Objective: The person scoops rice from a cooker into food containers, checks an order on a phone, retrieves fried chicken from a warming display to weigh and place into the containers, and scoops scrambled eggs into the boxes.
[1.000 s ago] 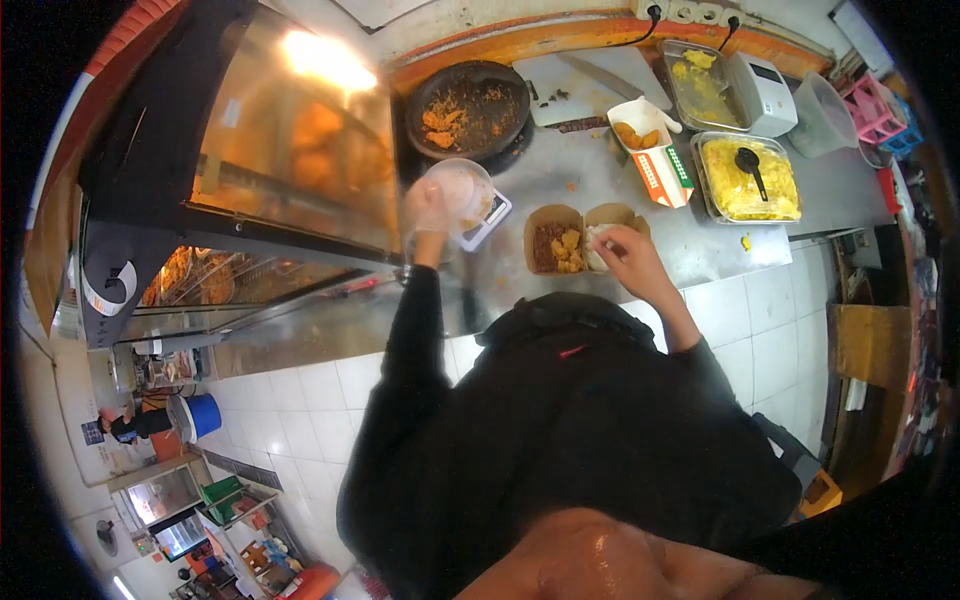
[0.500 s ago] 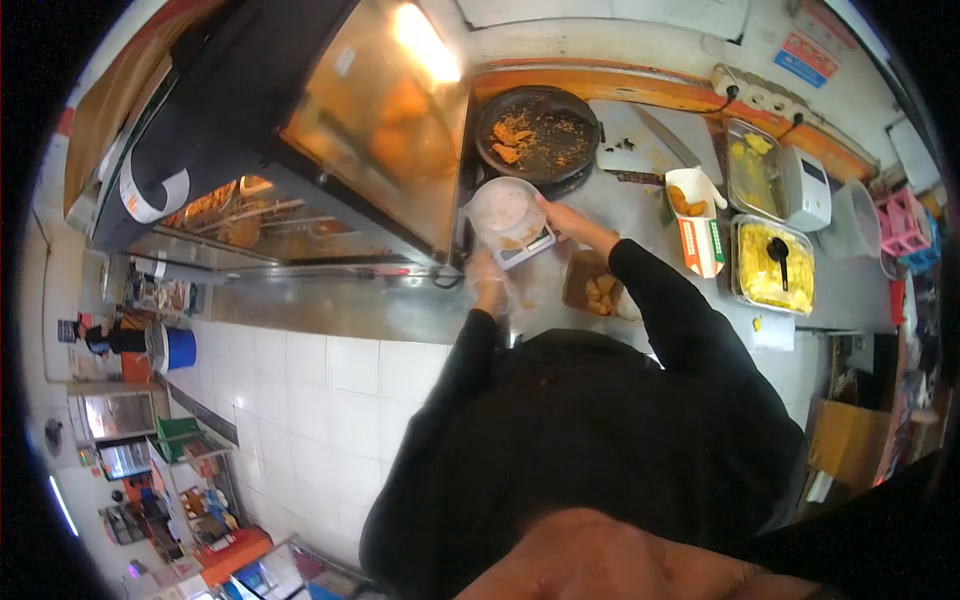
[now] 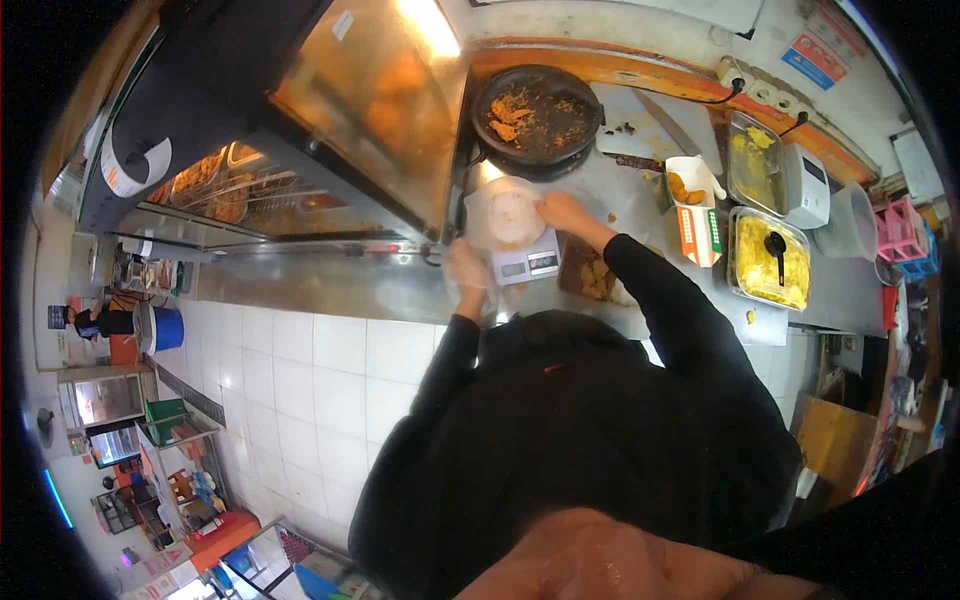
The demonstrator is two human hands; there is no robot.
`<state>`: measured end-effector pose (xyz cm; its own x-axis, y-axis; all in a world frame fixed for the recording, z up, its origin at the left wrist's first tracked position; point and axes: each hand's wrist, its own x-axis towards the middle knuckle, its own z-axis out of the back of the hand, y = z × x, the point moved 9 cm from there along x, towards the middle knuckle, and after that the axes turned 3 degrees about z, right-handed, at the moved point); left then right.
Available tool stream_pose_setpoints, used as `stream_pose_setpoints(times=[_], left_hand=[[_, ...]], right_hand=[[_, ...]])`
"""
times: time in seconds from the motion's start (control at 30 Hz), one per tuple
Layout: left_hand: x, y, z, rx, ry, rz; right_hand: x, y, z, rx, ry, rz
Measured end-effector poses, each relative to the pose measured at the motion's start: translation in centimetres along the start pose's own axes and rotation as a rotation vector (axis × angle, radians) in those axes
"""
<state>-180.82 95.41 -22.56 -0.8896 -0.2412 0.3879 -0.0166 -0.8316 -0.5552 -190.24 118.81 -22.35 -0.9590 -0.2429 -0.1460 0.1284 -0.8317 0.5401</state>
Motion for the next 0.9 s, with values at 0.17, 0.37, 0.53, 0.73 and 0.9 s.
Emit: stream_pose_setpoints(times=[0.17, 0.37, 0.53, 0.73, 0.9], left_hand=[[0.6, -0.4, 2.5, 0.078, -0.026, 0.064], [1.5, -0.4, 1.9, -0.108, -0.129, -0.201], [4.2, 8.4, -10.0, -0.899, 0.352, 0.274], [5.1, -0.8, -4.5, -1.299, 0.456, 0.748], [7.4, -4.5, -4.2, -0.743, 0.400, 0.279]], right_hand=[[-0.9, 0.8, 1.6, -0.192, 0.036, -0.045], [-5.4, 1.6, 9.4, 0.053, -0.189, -0.086], [-11.0, 0.2, 12.9, 0.409, -0.221, -0.087], [-17.8, -0.3, 13.9, 0.718, -0.260, -0.129], [-21.7, 1.0, 13.1, 0.810, -0.352, -0.122]])
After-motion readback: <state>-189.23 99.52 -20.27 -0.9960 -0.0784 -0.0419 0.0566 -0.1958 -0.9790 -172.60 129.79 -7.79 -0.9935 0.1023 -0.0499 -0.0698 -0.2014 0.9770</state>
